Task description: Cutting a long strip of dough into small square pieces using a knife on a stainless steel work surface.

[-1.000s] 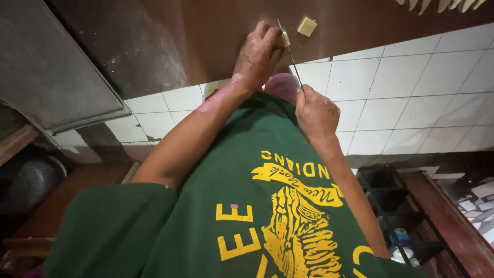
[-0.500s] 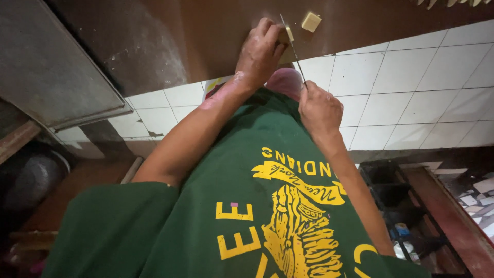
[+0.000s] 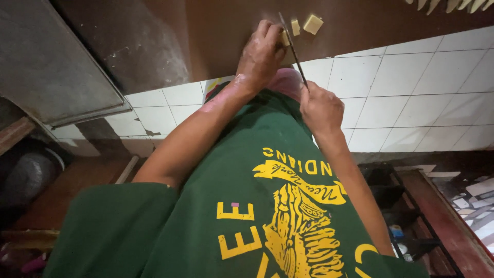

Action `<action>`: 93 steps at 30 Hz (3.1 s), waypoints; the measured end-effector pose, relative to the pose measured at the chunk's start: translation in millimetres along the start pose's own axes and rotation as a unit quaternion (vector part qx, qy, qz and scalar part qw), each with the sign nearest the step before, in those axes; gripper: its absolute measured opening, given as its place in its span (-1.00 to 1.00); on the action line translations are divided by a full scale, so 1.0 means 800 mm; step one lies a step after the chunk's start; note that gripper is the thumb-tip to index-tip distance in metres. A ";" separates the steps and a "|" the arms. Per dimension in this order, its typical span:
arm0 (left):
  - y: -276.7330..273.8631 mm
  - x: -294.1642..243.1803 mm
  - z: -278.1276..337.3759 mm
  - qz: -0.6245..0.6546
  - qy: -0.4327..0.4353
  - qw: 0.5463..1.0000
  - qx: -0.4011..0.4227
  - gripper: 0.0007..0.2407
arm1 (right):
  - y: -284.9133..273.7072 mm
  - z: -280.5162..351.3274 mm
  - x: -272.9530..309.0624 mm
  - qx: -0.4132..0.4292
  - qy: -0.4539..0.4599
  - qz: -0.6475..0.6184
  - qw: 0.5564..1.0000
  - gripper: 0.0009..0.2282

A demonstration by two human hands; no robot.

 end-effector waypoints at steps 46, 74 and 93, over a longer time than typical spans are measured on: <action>-0.012 0.014 0.004 0.026 -0.114 0.993 0.013 -0.74 | 0.010 -0.010 0.005 0.035 0.011 -0.044 0.998 -0.66; 0.006 0.023 -0.008 0.651 -0.174 0.739 0.016 -0.79 | -0.017 0.015 0.037 0.259 0.096 -0.350 0.895 -0.71; -0.016 0.007 -0.020 0.154 -0.175 0.972 0.007 -0.82 | -0.059 0.005 -0.046 0.152 0.145 -0.408 0.889 -0.68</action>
Point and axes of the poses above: each hand's wrist, its own z-axis away from the middle knuckle, its own y-axis out of the palm, x = y × z, the point moved 9 cm from there along -z, towards the middle knuckle, and after that the axes turned 14 degrees about y, right-handed, at the moved point
